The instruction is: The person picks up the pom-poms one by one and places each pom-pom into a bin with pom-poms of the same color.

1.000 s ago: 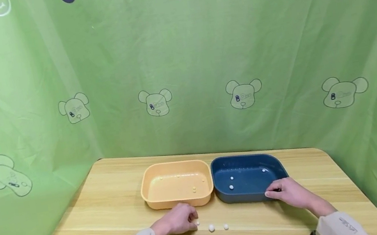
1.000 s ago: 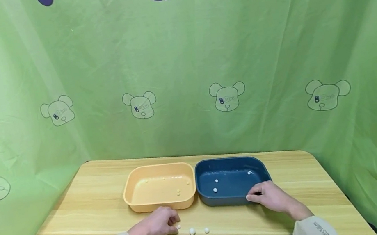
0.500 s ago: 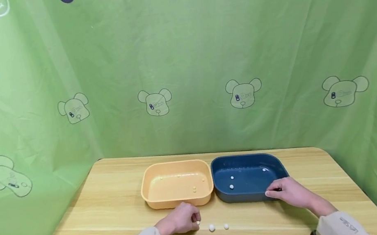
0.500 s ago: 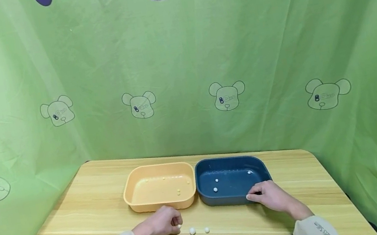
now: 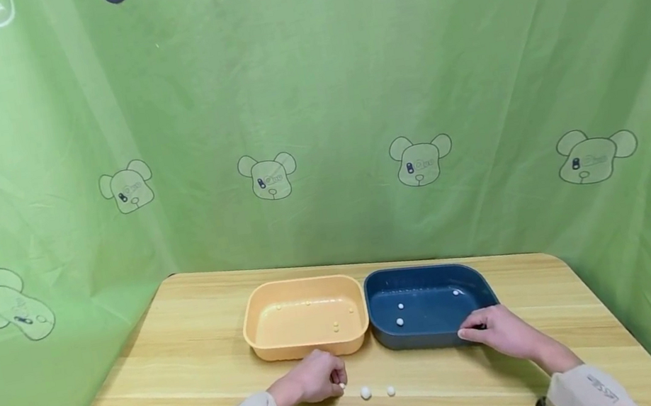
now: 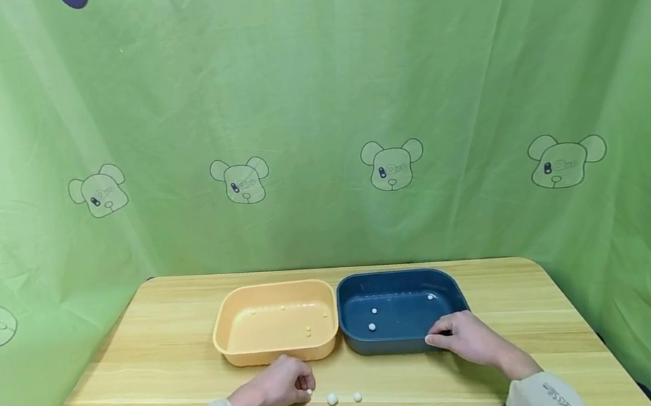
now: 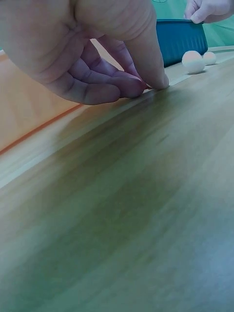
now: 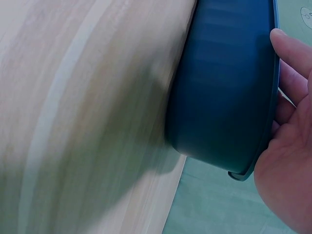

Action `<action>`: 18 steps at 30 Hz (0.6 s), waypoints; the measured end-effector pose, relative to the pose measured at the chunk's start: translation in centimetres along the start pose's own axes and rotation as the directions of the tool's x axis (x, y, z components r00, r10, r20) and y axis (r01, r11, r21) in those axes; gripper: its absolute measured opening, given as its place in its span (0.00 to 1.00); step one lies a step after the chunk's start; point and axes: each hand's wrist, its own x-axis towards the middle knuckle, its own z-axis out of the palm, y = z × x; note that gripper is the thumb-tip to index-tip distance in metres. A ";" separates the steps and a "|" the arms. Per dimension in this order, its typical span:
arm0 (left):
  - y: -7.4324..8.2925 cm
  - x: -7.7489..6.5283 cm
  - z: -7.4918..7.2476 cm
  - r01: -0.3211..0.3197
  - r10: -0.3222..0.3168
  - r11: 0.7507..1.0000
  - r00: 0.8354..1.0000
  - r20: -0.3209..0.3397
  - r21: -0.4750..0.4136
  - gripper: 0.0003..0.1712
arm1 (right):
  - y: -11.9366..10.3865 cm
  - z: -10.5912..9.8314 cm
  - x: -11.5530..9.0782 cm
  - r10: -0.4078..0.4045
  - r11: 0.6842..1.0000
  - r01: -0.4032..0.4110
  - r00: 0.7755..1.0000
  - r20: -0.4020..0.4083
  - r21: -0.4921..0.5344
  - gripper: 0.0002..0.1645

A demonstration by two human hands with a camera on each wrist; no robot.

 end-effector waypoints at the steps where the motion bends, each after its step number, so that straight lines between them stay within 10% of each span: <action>1: 0.0 0.0 0.0 -0.003 0.003 1.000 1.000 0.002 0.001 0.07 | 0.0 0.0 0.0 0.002 1.000 -0.002 1.000 0.000 -0.001 0.09; 18: 0.8 -0.7 -0.5 -0.034 0.034 0.999 0.999 0.020 -0.001 0.07 | -0.3 -0.2 0.0 0.023 1.000 -0.024 1.000 0.021 0.014 0.09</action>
